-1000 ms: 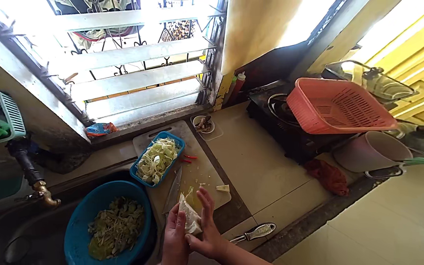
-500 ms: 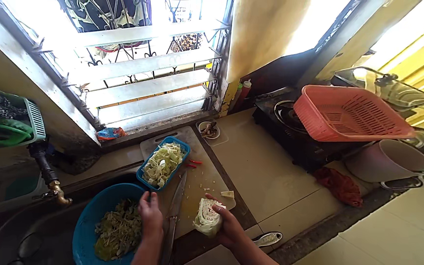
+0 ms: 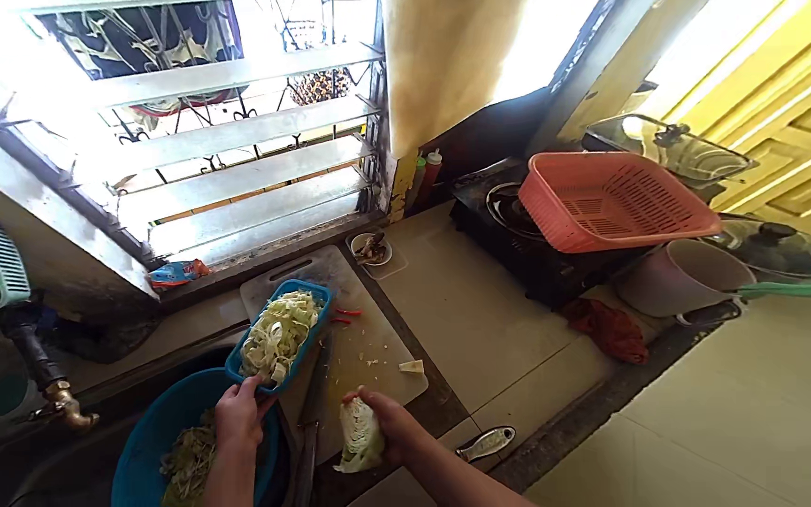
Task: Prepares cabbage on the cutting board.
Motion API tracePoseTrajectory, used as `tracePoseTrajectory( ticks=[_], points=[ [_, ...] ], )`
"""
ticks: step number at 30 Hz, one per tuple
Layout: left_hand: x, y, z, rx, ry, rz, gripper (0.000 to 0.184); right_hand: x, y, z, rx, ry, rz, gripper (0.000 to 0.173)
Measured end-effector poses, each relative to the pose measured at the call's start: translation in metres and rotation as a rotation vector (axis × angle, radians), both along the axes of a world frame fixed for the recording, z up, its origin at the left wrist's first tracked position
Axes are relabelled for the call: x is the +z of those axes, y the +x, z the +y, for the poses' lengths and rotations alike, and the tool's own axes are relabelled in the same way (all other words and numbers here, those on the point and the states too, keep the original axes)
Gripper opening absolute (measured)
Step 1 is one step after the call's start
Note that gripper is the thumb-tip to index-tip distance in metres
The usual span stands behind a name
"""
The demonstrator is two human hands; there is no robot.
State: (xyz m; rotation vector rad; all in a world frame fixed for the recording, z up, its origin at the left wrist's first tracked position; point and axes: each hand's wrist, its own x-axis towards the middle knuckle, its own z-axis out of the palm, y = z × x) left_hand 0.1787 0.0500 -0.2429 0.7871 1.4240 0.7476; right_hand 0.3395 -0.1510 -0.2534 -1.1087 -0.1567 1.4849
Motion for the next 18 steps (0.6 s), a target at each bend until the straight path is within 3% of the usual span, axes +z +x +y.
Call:
tracePoseTrajectory(
  ticks=[8,12,18],
  points=[
    [0.04,-0.032,-0.073,-0.188,0.119,0.008,0.008,0.01,-0.01,0.009,0.084,-0.04,-0.124,0.048],
    [0.046,-0.037,-0.094,-0.38,0.212,0.036,0.004,0.02,-0.005,-0.02,0.055,-0.07,-0.083,0.051],
    [0.033,-0.011,-0.133,-0.604,0.153,0.009,0.011,0.024,0.016,-0.079,-0.083,-0.162,0.022,0.058]
  ],
)
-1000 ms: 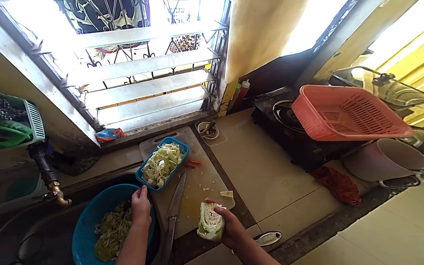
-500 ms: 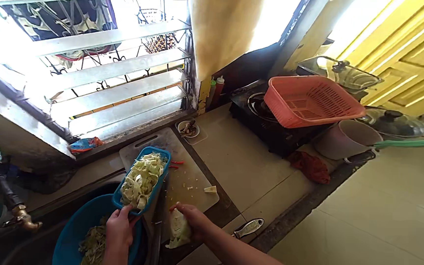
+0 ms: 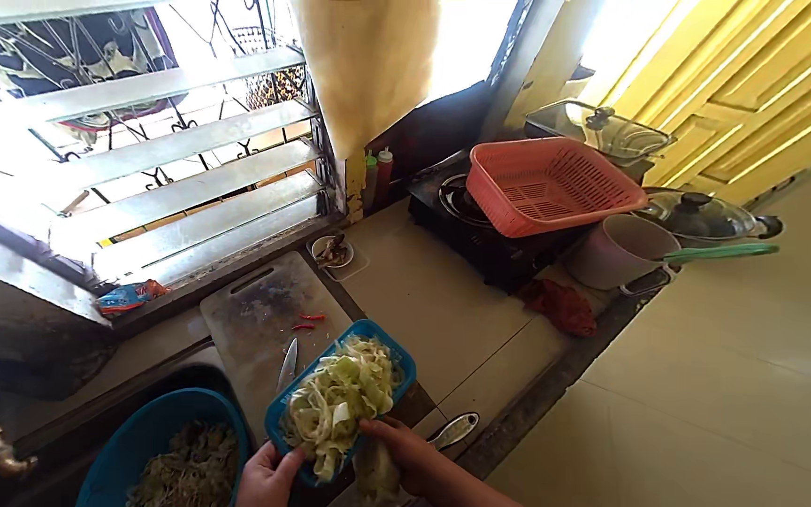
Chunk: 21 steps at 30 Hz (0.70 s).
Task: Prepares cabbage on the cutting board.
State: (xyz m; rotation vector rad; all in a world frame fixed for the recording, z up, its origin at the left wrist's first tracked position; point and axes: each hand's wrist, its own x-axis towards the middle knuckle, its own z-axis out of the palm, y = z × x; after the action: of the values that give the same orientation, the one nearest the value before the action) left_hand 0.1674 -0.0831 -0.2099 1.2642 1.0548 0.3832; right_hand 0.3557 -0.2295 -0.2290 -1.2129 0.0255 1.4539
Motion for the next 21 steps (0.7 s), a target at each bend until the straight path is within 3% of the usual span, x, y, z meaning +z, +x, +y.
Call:
tracePoseTrajectory(
  ticks=[3,6,9,11,15,17,21],
  points=[
    [-0.009,0.02,-0.026,-0.067,-0.041,-0.005,0.014,-0.002,0.009,-0.028,-0.141,-0.002,0.04,0.059],
    [-0.01,0.041,-0.048,-0.138,-0.096,-0.019,0.016,-0.002,0.018,-0.052,-0.272,-0.026,0.047,0.046],
    [-0.006,0.06,-0.042,-0.304,-0.091,0.022,0.032,0.0,0.032,-0.075,-0.363,0.008,0.103,0.041],
    [-0.005,0.076,-0.018,-0.386,0.089,0.114,0.04,0.004,0.042,-0.091,-0.401,0.035,0.11,0.038],
    [-0.004,0.125,0.05,-0.367,0.814,0.328,0.03,0.013,0.057,-0.12,-0.456,0.068,0.021,0.036],
    [0.001,0.153,0.081,-0.437,0.956,0.526,0.029,0.018,0.058,-0.133,-0.507,0.056,0.01,0.035],
    [-0.013,0.193,0.126,-0.695,1.106,0.793,0.044,0.028,0.05,-0.151,-0.625,0.044,0.018,0.028]
  ],
)
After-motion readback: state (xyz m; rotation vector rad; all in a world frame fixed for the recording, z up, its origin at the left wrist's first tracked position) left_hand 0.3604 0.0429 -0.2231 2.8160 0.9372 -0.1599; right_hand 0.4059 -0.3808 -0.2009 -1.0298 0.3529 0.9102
